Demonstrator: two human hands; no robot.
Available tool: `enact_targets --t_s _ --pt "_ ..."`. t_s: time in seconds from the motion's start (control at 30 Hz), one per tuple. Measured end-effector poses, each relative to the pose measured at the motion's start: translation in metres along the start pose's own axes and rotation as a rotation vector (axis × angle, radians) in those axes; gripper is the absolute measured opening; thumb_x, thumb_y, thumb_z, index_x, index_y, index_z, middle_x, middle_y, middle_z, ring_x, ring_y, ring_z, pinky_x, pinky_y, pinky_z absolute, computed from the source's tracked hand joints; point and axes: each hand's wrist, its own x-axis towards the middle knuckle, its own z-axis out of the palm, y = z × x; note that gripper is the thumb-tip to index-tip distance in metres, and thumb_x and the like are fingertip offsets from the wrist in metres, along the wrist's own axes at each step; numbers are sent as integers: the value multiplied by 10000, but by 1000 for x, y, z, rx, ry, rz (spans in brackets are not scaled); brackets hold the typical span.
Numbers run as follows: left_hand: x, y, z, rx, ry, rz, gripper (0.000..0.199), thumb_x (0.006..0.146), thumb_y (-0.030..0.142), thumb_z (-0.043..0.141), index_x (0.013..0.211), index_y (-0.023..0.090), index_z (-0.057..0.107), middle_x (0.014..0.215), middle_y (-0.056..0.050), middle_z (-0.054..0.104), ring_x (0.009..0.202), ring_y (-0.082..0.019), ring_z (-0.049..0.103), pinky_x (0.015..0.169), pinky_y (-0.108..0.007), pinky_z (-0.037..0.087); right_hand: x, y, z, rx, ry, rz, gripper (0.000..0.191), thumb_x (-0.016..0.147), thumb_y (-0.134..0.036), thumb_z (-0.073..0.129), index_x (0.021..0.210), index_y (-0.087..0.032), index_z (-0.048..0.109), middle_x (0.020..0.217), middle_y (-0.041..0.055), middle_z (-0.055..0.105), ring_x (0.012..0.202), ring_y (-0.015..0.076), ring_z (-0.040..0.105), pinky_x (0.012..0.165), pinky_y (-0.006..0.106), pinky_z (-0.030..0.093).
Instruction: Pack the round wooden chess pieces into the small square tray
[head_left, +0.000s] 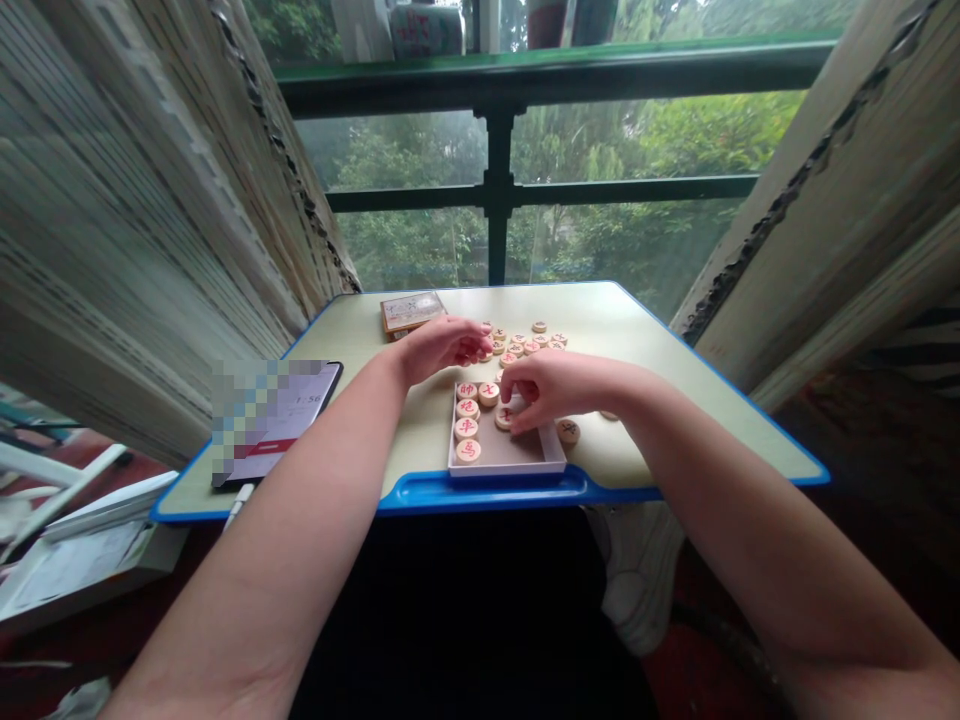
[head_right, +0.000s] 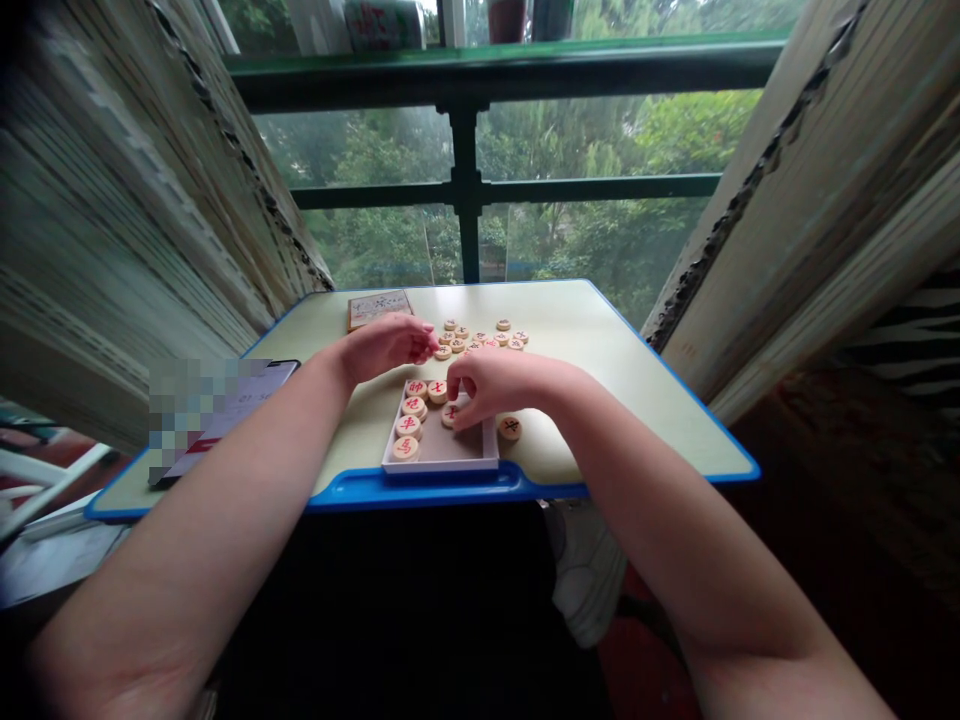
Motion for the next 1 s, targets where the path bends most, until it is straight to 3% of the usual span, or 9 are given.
enact_targets --t_s 0.2,0.37,0.83,1.0 --pt "-1 1 2 12 13 2 201 647 311 649 634 112 625 613 -27 598 561 -84 494 543 -225 349 -2 4 -2 0 5 15 262 682 -341 654 891 -183 659 723 10 602 583 100 477 526 225 314" --pt "-2 3 3 13 31 2 202 648 315 649 642 115 624 636 -32 610 573 -87 502 553 -227 363 2 7 2 -29 21 -1 256 692 -418 647 770 -174 657 691 11 609 552 95 465 514 233 309" --pt "-2 3 1 46 13 8 217 670 345 628 644 129 626 657 -27 611 581 -86 505 566 -229 385 8 7 6 -78 74 22 245 707 -413 634 757 -174 649 658 12 612 543 98 453 524 242 284" --pt "-2 4 1 80 14 -1 304 708 431 582 638 139 630 682 -39 624 610 -102 525 577 -236 396 11 9 8 -84 93 10 243 710 -413 626 756 -175 643 666 11 611 541 96 450 531 244 285"
